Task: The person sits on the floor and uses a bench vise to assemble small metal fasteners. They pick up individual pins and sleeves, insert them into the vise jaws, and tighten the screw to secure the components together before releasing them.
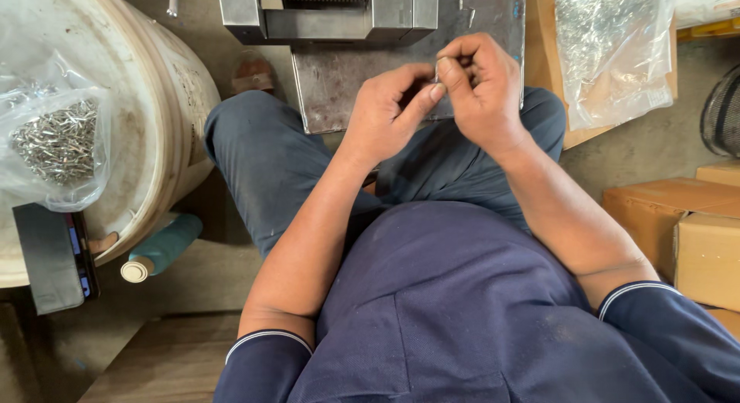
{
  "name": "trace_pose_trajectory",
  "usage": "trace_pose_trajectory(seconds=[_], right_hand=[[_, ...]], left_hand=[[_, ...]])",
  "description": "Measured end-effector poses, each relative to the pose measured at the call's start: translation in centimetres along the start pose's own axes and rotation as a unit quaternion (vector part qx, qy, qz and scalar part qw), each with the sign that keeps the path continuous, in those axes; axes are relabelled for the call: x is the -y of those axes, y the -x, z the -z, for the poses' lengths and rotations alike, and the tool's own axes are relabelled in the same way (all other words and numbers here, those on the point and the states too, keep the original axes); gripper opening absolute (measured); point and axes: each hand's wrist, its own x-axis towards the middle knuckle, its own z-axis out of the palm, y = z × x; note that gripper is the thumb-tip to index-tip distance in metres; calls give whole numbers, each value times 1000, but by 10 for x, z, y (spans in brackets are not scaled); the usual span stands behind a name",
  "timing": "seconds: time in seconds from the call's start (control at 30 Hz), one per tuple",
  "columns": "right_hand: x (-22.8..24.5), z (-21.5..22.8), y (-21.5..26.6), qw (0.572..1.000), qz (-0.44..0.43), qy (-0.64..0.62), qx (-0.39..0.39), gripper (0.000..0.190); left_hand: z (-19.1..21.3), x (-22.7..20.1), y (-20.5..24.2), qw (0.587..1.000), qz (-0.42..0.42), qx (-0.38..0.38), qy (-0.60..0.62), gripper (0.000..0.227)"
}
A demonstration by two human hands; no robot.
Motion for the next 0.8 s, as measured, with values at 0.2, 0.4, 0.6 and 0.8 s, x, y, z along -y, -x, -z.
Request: trace_pose_trajectory(seconds=[0.2, 0.4, 0.6, 0.8], right_hand=[[6, -5, 2, 959, -140, -244, 30, 10], [11, 12, -3, 982, -75, -161, 69, 11], [22, 18, -21, 996, 14, 0, 88, 13], [31, 17, -43, 993, 88, 63, 53, 8]], left_hand=[[2, 0, -2, 1000, -14, 6, 17, 13], [0, 2, -2, 1000, -23, -1, -16, 10], [1, 4, -2, 1000, 9, -4, 26, 13], [3, 6, 1, 996, 20, -15, 89, 25]])
